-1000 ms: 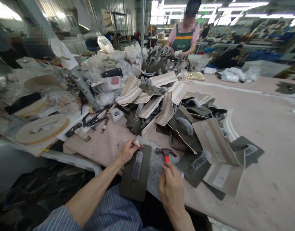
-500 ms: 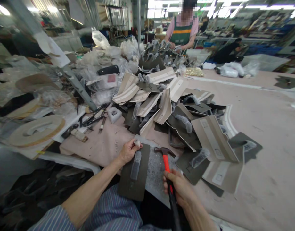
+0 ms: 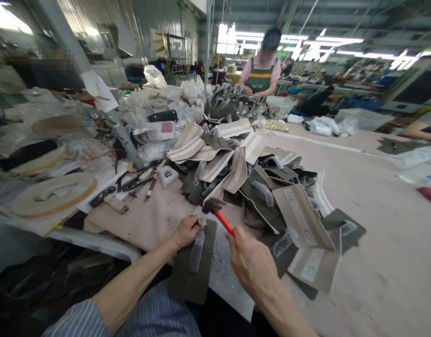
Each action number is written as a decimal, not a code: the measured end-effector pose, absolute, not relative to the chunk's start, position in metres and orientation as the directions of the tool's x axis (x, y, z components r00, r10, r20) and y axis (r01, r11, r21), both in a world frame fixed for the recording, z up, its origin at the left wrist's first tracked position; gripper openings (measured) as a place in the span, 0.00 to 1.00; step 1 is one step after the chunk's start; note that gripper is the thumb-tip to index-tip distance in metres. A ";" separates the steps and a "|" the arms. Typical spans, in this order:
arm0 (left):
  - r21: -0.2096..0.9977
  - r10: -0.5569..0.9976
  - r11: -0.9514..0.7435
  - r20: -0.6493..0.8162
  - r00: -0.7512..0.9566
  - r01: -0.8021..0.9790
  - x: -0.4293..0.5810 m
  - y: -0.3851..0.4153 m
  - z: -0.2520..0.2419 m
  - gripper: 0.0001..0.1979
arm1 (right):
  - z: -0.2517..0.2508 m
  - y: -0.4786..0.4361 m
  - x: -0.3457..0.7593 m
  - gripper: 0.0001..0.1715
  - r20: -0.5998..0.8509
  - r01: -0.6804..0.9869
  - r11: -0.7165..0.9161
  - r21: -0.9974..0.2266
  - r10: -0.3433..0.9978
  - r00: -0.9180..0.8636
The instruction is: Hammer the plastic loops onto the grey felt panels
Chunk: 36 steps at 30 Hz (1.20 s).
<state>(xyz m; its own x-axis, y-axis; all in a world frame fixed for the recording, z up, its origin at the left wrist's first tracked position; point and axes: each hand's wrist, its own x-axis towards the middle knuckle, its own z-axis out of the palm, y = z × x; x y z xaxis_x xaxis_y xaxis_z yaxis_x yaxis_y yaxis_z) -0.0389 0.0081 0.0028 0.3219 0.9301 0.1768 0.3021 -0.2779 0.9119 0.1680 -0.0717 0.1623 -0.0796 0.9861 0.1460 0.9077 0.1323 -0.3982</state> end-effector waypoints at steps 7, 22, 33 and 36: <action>0.905 0.922 -0.308 0.208 0.327 0.293 -0.039 0.008 0.002 0.09 | 0.193 -0.081 0.152 0.18 0.562 0.798 0.085 -0.597 0.754 0.340; 0.935 0.936 -0.269 0.196 0.292 0.234 -0.040 0.008 0.001 0.08 | 0.040 -0.106 0.195 0.14 0.057 0.966 -0.004 -0.257 0.998 0.019; 0.951 0.976 0.124 -0.169 -0.139 -0.283 -0.045 0.030 0.024 0.14 | 0.079 -0.060 0.092 0.07 -0.019 0.792 0.610 0.021 0.792 -0.610; 0.914 0.951 -0.116 -0.011 -0.309 -0.389 -0.073 0.027 0.080 0.17 | 0.102 -0.061 0.086 0.09 -0.003 0.876 0.480 0.052 0.877 -0.481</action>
